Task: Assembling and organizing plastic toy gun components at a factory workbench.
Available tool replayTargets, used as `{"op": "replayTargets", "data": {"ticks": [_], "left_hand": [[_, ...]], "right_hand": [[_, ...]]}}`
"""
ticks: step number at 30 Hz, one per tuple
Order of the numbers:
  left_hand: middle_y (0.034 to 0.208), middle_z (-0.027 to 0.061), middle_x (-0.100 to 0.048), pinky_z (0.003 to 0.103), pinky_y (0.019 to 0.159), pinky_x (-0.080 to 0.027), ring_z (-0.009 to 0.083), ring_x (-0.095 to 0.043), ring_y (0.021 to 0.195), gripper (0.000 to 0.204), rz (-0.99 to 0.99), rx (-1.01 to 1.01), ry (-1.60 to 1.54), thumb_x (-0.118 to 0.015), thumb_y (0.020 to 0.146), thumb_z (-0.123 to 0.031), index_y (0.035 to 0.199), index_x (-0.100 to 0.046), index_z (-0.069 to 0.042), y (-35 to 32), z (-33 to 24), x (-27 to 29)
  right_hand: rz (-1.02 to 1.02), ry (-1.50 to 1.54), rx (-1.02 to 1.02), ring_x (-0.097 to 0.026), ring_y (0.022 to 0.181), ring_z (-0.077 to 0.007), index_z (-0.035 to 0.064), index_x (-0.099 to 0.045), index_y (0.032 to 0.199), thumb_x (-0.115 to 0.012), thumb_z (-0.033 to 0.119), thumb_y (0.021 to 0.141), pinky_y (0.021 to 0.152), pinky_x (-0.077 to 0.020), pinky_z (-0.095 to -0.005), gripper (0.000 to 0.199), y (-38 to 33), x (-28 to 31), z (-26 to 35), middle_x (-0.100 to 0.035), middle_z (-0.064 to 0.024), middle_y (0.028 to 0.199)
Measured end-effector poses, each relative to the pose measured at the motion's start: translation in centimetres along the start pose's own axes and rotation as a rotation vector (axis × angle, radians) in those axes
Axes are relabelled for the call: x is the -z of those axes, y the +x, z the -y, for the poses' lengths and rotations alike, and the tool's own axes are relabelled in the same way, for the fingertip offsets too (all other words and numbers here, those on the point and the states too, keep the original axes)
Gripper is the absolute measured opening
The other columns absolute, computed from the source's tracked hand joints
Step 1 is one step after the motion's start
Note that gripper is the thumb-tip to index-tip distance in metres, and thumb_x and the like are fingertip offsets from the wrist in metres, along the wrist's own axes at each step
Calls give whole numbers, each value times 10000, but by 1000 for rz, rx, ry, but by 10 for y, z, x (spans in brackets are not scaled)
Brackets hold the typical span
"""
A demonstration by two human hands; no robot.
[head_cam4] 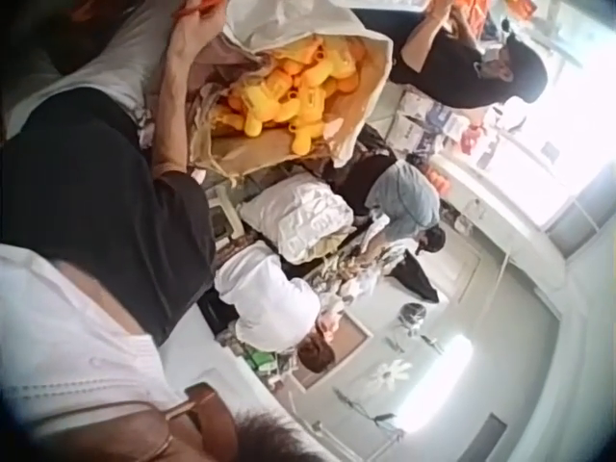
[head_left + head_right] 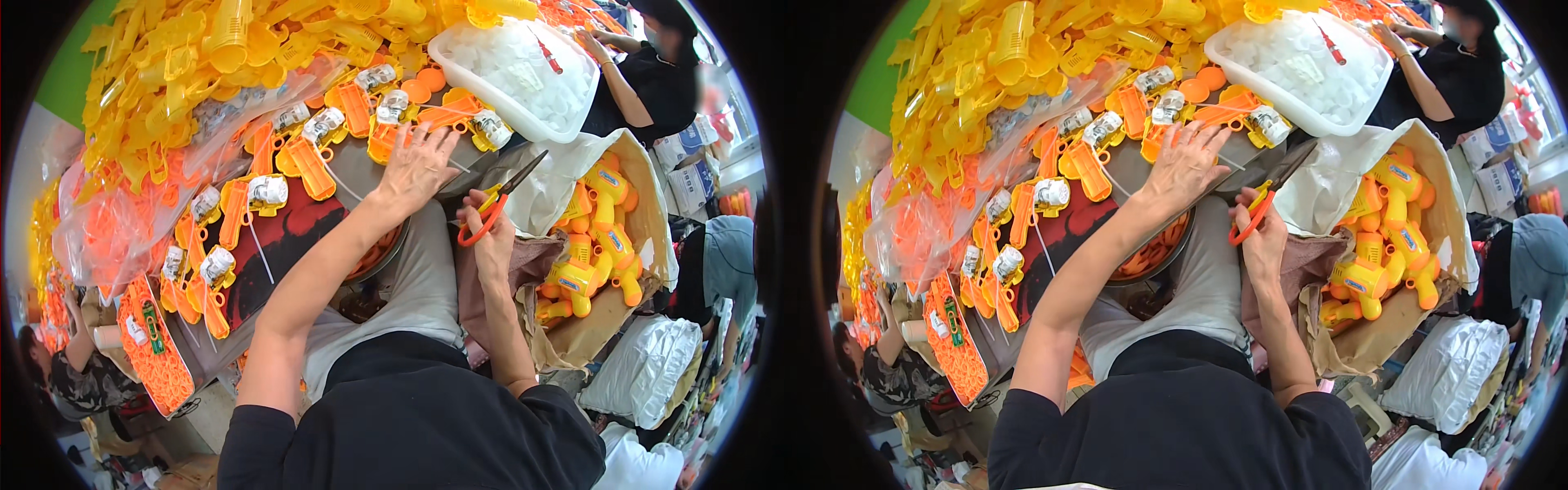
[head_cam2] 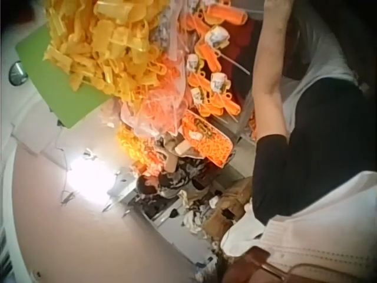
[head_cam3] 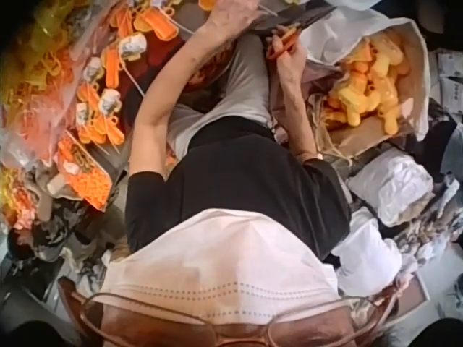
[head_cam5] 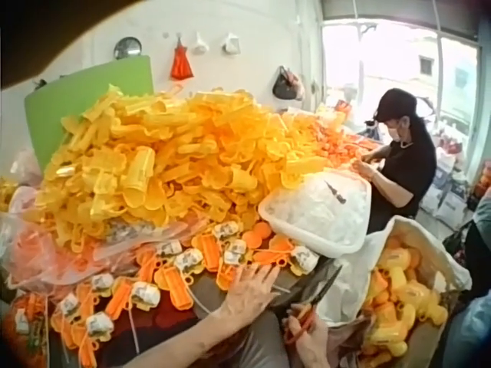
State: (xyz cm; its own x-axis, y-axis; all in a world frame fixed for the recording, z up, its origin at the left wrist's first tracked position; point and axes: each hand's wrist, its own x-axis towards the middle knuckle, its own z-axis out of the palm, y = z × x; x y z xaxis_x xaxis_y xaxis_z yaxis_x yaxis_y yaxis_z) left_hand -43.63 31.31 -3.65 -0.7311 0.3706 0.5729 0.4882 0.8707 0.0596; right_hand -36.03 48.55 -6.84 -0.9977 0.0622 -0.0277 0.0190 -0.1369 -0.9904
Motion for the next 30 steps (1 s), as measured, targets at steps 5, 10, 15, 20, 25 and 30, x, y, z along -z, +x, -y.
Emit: {"op": "replayTargets", "data": {"ticks": [5, 10, 15, 20, 25, 30], "left_hand": [[1015, 110, -689, 503, 1093, -341, 285, -595, 1135, 371, 159, -52, -46, -684, 912, -415, 1037, -665, -66, -14, 15, 13], [879, 84, -682, 460, 1068, -368, 248, -628, 993, 265, 258, -44, -31, -700, 910, -348, 921, -679, -84, -23, 22, 41], [954, 69, -685, 447, 1054, -378, 252, -606, 1041, 159, 137, 127, -258, -704, 881, -198, 991, -712, -84, 14, 25, 16], [1098, 114, -650, 468, 1054, -362, 293, -558, 1156, 235, 130, 88, 153, -726, 747, -153, 958, -743, -50, 47, 22, -17], [1038, 102, -674, 486, 1084, -371, 285, -597, 1091, 152, 96, 60, 222, -705, 779, -132, 895, -744, -42, 52, 21, -17], [932, 84, -690, 455, 1082, -381, 258, -626, 1013, 116, 9, 17, 249, -692, 868, -162, 886, -688, -47, 60, -7, 6]], "right_hand": [[-147, -26, 111, -681, 1027, -167, -7, -549, 1318, -614, 100, 1009, 806, -536, -263, 333, 33, 11, -15, -646, -127, 1242], [-401, 81, 261, -625, 957, -156, 8, -481, 1251, -639, 124, 1005, 865, -515, -281, 315, 69, 2, -24, -518, -167, 1400], [-413, 113, 189, -562, 1050, -151, 2, -476, 1194, -665, 150, 997, 909, -484, -277, 311, 84, -9, -17, -521, -153, 1373], [-421, 77, 267, -542, 1095, -168, -3, -468, 1174, -678, 147, 991, 953, -457, -289, 317, 91, -14, -28, -514, -163, 1386], [-384, 79, 226, -540, 1113, -162, -1, -480, 1163, -670, 134, 993, 955, -459, -296, 288, 86, -11, -18, -513, -166, 1394], [-401, 160, 246, -532, 1100, -152, 0, -480, 1164, -667, 125, 993, 930, -467, -287, 283, 84, -14, -21, -520, -162, 1384]]}}
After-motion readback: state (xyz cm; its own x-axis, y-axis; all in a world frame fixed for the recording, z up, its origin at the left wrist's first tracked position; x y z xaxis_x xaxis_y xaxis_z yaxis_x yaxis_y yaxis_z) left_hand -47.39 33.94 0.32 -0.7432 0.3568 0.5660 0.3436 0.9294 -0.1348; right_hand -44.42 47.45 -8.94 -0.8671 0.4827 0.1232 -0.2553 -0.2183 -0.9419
